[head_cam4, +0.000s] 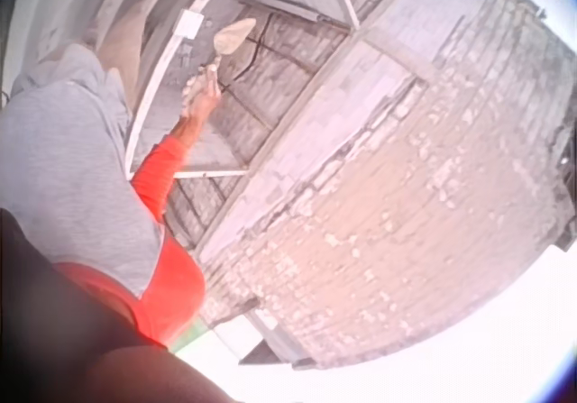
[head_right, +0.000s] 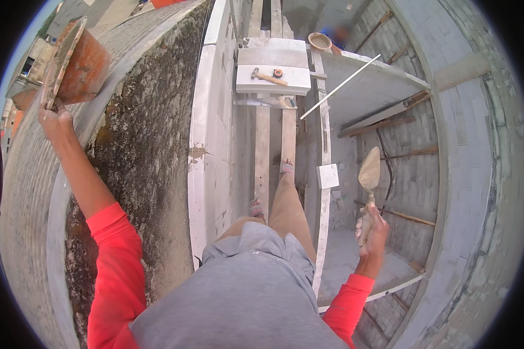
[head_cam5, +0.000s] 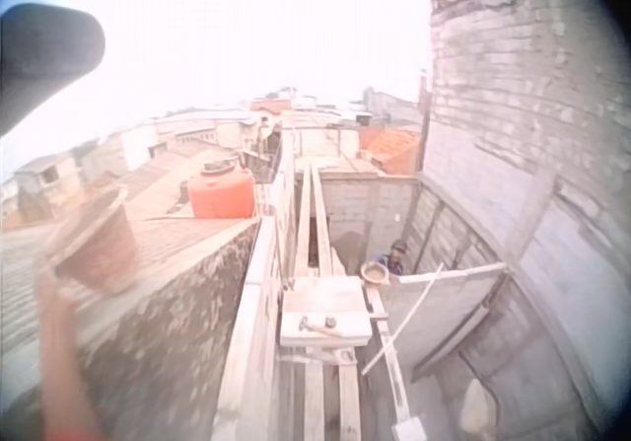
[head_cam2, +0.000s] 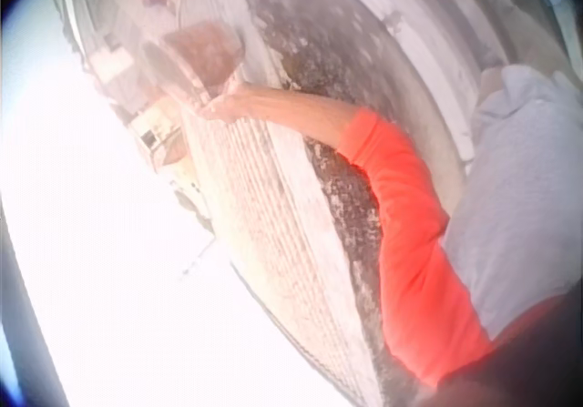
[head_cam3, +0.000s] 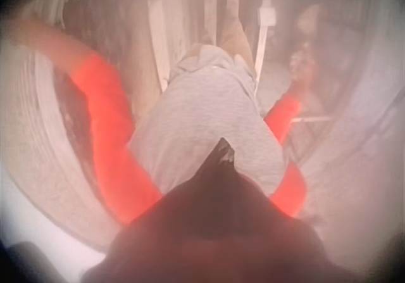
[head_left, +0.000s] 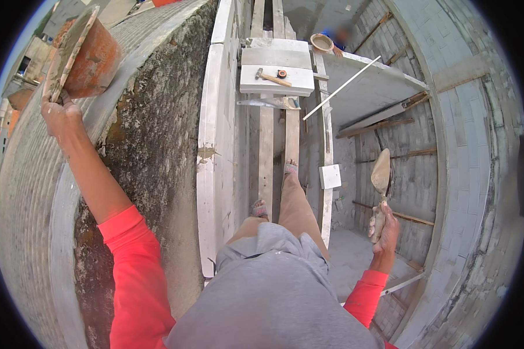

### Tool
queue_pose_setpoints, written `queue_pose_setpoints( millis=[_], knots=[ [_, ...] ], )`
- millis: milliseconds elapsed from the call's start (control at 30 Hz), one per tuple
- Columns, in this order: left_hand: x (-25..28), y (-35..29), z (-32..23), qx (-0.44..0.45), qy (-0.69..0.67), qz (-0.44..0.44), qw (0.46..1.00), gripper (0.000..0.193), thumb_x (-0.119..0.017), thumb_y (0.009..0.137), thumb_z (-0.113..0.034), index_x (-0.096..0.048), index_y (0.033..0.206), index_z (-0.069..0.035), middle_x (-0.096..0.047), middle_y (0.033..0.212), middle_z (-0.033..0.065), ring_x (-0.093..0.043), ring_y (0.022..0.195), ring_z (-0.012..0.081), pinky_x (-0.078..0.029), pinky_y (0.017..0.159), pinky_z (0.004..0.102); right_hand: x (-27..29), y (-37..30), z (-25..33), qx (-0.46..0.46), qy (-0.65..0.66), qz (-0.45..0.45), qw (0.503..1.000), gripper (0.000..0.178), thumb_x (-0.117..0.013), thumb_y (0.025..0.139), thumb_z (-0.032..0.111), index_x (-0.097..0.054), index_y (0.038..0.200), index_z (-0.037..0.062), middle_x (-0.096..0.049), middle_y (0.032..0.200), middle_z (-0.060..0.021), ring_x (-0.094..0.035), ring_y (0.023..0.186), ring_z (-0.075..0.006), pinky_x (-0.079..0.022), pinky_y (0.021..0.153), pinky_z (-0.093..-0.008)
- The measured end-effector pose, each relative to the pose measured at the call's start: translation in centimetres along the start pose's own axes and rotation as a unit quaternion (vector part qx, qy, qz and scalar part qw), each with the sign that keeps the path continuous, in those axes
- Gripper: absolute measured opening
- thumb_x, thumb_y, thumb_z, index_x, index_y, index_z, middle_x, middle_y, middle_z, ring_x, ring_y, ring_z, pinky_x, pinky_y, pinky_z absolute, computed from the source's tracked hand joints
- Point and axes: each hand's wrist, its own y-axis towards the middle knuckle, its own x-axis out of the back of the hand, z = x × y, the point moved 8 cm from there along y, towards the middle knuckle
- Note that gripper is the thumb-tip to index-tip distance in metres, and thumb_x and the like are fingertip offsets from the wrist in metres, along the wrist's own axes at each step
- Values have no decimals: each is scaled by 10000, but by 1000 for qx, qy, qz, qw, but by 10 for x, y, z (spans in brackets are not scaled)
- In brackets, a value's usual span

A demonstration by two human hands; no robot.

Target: The person applies cement to a curved wall using a trowel and places white rectangular tiles onto the wall, adjusting their positions. The person repeatedly scoops cement from a bucket and spreads it along the wall before setting each tile.

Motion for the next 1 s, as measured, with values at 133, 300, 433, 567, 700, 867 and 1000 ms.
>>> queue_pose_setpoints(
  millis=[133,300,433,567,700,867,1000],
  knots=[
    [23,33,-6,-10,-4,33,999,284,-561,1109,-82,-564,1227,176,-658,1115,212,-696,1001,291,-644,965,370,-40,43,14,-10,-24,37,999,420,-764,1043,402,-712,1092,-12,-604,706,-50,-571,516,-124,-415,396,-260],
    [53,50,-25,-26,32,23,999,211,-579,1104,-78,-614,1124,129,-681,1042,181,-705,942,253,-661,884,336,-104,115,46,-8,-58,80,995,425,-768,1041,396,-717,1088,-23,-608,717,-48,-568,527,-125,-414,400,-266],
    [70,54,-34,-34,19,25,999,160,-589,1095,-48,-642,1038,91,-694,977,160,-714,859,227,-683,796,295,-143,165,75,8,-93,99,991,425,-772,1043,403,-731,1041,-20,-626,734,-49,-578,535,-122,-409,405,-277],
    [95,55,-41,-35,-8,-19,999,152,-584,1096,-31,-646,1019,84,-701,973,153,-727,843,220,-701,770,282,-199,207,108,40,-136,119,983,409,-775,1044,404,-739,979,1,-627,727,-43,-570,516,-111,-399,404,-281],
    [114,57,-50,-12,-14,-8,1000,195,-552,1121,-60,-657,1093,101,-713,1010,159,-733,873,230,-705,758,269,-268,239,134,34,-213,188,958,379,-772,1049,388,-743,939,27,-603,680,-9,-553,491,-101,-394,411,-279],
    [132,52,-55,31,1,10,999,246,-497,1139,-55,-643,1234,119,-710,1110,192,-723,939,250,-706,775,281,-400,260,146,80,-271,267,921,379,-802,1024,399,-746,903,44,-581,647,14,-520,507,-79,-391,474,-281],
    [137,40,-62,32,28,13,999,253,-498,1138,-42,-615,1277,135,-689,1176,215,-706,992,273,-706,783,293,-516,255,134,90,-321,328,884,393,-826,992,410,-746,901,36,-589,645,4,-537,533,-85,-398,489,-283]
  ],
)
